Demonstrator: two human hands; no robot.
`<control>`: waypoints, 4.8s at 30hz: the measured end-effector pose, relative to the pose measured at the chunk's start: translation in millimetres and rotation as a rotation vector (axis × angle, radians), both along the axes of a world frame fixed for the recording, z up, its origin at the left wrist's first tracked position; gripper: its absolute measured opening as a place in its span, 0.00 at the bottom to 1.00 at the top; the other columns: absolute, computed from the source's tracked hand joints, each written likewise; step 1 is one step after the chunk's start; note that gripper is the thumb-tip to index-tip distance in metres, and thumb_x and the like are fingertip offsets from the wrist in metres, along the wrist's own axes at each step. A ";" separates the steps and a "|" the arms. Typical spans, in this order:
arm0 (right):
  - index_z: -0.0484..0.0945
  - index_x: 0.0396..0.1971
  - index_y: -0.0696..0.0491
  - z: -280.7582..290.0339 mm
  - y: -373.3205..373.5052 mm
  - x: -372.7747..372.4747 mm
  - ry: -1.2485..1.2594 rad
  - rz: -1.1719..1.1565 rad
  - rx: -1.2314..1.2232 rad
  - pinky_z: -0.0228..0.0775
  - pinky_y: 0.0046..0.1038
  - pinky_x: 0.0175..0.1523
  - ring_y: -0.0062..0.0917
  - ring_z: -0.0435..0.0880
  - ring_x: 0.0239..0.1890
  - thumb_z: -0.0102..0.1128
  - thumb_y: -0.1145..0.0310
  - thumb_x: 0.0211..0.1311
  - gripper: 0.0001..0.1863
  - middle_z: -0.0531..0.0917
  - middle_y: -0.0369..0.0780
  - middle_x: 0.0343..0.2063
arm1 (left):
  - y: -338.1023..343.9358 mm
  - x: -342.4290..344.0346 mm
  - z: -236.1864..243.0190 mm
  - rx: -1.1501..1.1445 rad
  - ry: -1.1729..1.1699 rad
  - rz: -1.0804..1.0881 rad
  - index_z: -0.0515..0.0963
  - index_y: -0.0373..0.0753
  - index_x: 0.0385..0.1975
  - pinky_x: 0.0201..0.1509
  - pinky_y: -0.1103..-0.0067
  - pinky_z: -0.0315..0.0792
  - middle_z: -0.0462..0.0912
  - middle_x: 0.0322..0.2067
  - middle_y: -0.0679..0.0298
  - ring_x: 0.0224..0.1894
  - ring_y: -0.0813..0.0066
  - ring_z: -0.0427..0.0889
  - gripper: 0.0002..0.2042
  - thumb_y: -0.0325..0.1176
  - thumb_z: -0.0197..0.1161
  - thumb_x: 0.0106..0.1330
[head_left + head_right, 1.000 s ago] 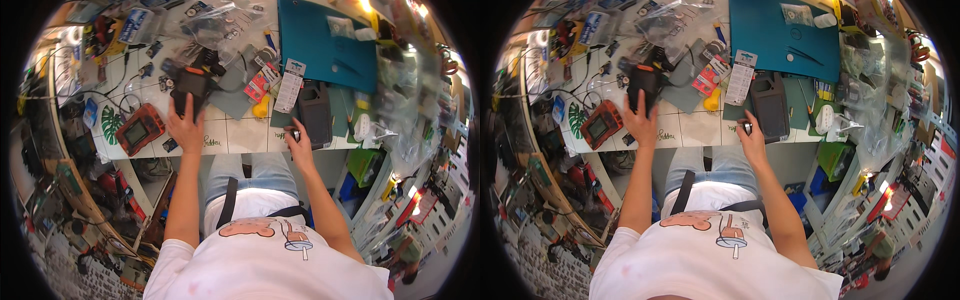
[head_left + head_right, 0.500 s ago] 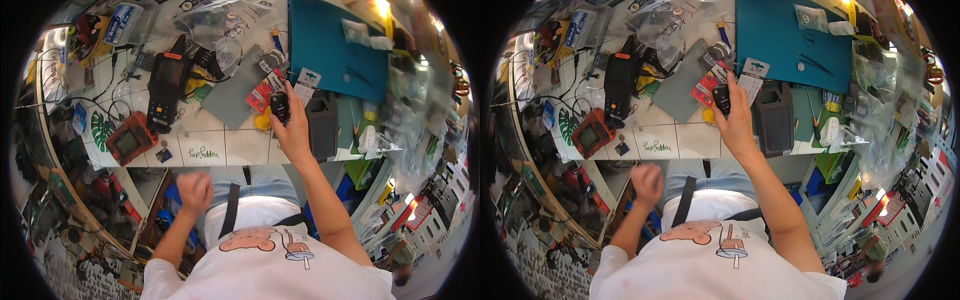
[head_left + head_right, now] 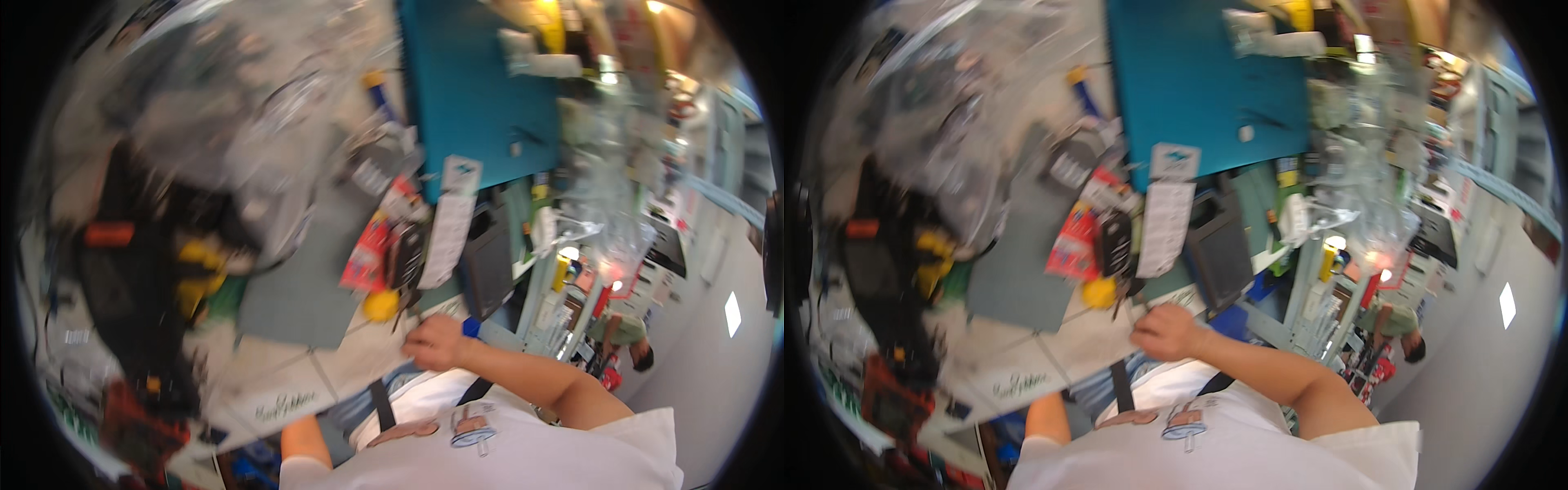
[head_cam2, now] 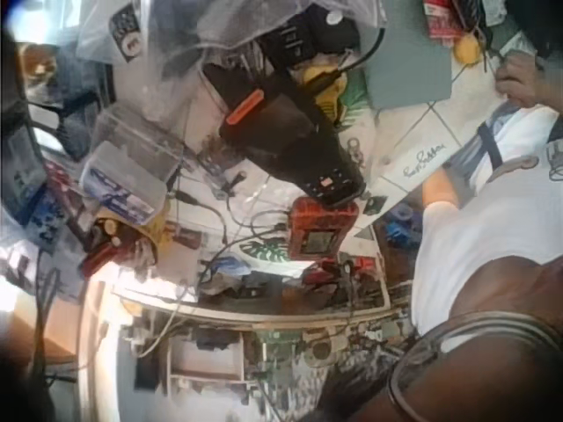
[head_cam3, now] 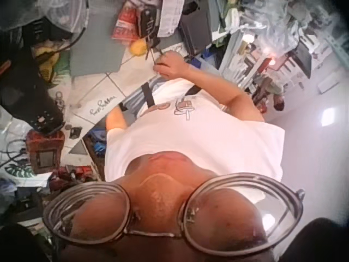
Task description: The person disassembles a car key fob using a screwdriver, removes the battery, and replaces it with a new one from a Panasonic CR2032 package. They then reassemble the fob and test it with a universal programmer device.
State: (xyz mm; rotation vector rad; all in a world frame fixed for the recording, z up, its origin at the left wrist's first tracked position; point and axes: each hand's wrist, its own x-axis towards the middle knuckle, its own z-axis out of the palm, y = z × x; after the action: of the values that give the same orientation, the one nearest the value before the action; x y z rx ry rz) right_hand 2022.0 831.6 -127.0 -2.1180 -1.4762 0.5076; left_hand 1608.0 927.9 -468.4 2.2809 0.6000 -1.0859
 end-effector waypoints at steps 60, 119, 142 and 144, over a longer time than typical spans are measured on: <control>0.65 0.54 0.59 61.2 37.2 -10.6 1.226 -0.253 1.047 0.71 0.19 0.38 0.20 0.78 0.36 0.60 0.63 0.57 0.26 0.79 0.44 0.41 | 69.9 314.9 402.9 -1.894 -0.275 0.964 0.70 0.31 0.36 0.29 0.83 0.67 0.67 0.18 0.69 0.22 0.82 0.69 0.16 0.41 0.47 0.69; 0.73 0.46 0.62 45.7 16.2 -38.4 1.207 -0.392 0.620 0.69 0.28 0.50 0.28 0.76 0.47 0.60 0.66 0.53 0.22 0.76 0.45 0.45 | 72.6 277.3 380.4 -1.430 -0.241 0.771 0.71 0.33 0.38 0.35 0.78 0.71 0.75 0.24 0.64 0.25 0.78 0.74 0.26 0.46 0.71 0.48; 0.77 0.35 0.52 22.1 -44.7 261.6 -0.855 -0.510 -0.250 0.68 0.35 0.45 0.38 0.76 0.43 0.57 0.68 0.54 0.09 0.79 0.41 0.38 | 134.2 253.0 385.0 -1.290 -0.980 1.005 0.62 0.41 0.49 0.43 0.68 0.74 0.77 0.37 0.54 0.34 0.67 0.78 0.20 0.35 0.60 0.61; 0.74 0.39 0.53 27.7 -84.1 270.8 -0.803 -0.584 -0.044 0.68 0.30 0.45 0.34 0.78 0.41 0.53 0.67 0.59 0.10 0.79 0.41 0.36 | 137.2 263.1 386.0 -1.411 -0.998 0.976 0.64 0.41 0.47 0.46 0.67 0.75 0.76 0.39 0.55 0.38 0.66 0.78 0.17 0.34 0.60 0.61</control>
State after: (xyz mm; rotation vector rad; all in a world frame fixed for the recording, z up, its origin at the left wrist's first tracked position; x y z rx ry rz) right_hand 2292.8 747.4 -99.3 -2.7855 -1.0745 -0.5952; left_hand 1871.1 1065.0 -82.4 0.7839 0.2411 0.2362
